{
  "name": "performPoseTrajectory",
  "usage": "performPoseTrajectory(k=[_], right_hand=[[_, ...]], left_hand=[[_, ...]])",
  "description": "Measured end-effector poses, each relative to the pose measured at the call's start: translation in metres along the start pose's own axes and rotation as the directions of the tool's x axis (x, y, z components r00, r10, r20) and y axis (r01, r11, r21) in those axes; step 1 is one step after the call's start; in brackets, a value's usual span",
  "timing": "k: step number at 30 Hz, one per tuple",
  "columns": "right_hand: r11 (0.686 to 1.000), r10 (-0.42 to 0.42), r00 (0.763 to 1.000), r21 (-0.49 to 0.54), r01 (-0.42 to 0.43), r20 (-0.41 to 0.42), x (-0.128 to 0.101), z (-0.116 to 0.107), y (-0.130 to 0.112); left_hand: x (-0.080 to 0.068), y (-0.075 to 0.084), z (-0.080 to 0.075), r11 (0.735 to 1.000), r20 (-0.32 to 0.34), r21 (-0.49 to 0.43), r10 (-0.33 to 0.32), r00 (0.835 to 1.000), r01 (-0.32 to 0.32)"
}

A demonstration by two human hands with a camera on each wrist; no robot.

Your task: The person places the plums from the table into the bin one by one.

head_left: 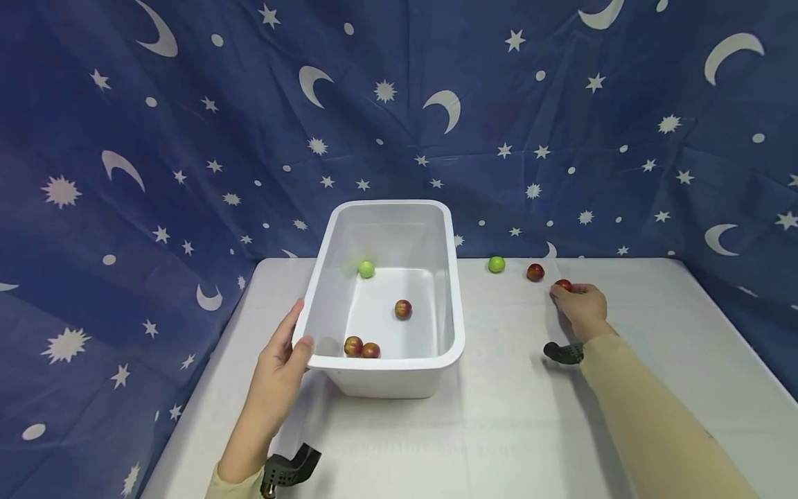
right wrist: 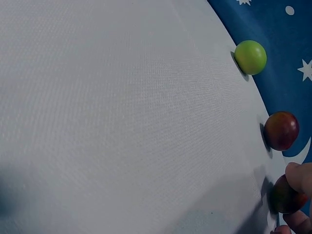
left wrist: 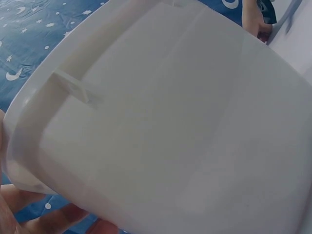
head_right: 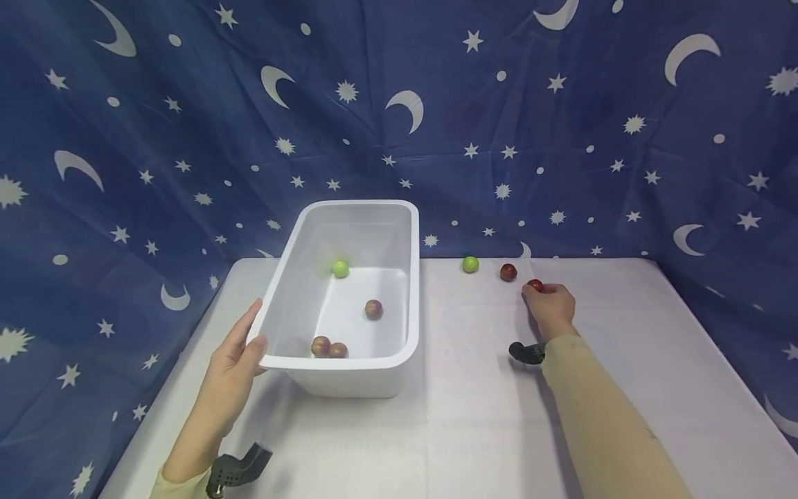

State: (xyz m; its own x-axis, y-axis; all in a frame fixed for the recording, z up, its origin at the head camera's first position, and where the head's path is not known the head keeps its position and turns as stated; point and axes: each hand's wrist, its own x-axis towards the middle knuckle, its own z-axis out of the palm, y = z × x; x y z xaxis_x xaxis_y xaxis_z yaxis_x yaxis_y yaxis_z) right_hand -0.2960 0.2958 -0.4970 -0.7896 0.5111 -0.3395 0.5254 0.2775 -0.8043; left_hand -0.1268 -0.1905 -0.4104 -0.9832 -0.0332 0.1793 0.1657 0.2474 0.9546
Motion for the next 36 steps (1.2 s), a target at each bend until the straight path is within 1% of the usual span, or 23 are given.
performPoseTrajectory(k=[9,13,18,20,25,29,32,36], right_hand=[[1.000,-0.007,1.000,0.007,0.006,0.008,-0.002,-0.006,0.004],[1.000,-0.026,1.000,0.002,0.026,0.012,-0.003,-0.006,0.007],[0.997,-0.077,0.997,0.002,0.077,0.021,-0.004,-0.011,0.011],[0.993,-0.116,0.993,-0.017,0.116,0.031,-0.003,-0.014,0.013],[0.973,-0.210,0.975,-0.083,0.215,0.066,-0.006,-0.015,0.013],[0.963,-0.250,0.962,-0.077,0.260,0.112,-0.014,-0.016,0.001],[0.945,-0.314,0.937,-0.045,0.325,0.154,-0.024,-0.017,-0.014],[0.913,-0.392,0.902,-0.044,0.405,0.179,-0.038,-0.016,-0.035]], left_hand=[[0.000,0.001,-0.001,1.000,0.004,0.008,0.001,1.000,-0.001],[-0.001,-0.001,-0.001,1.000,-0.003,0.015,-0.001,1.000,0.001],[0.001,-0.001,0.000,1.000,0.000,-0.017,0.009,1.000,-0.009],[0.002,-0.001,0.001,1.000,0.003,-0.026,0.010,1.000,-0.010],[0.001,-0.002,0.001,1.000,0.004,-0.017,0.003,1.000,-0.003],[0.001,-0.002,0.001,1.000,0.005,-0.011,-0.005,1.000,0.005],[0.001,-0.003,0.001,1.000,0.002,-0.004,-0.002,1.000,0.002],[0.000,-0.003,0.000,1.000,-0.003,-0.002,0.002,1.000,-0.002]])
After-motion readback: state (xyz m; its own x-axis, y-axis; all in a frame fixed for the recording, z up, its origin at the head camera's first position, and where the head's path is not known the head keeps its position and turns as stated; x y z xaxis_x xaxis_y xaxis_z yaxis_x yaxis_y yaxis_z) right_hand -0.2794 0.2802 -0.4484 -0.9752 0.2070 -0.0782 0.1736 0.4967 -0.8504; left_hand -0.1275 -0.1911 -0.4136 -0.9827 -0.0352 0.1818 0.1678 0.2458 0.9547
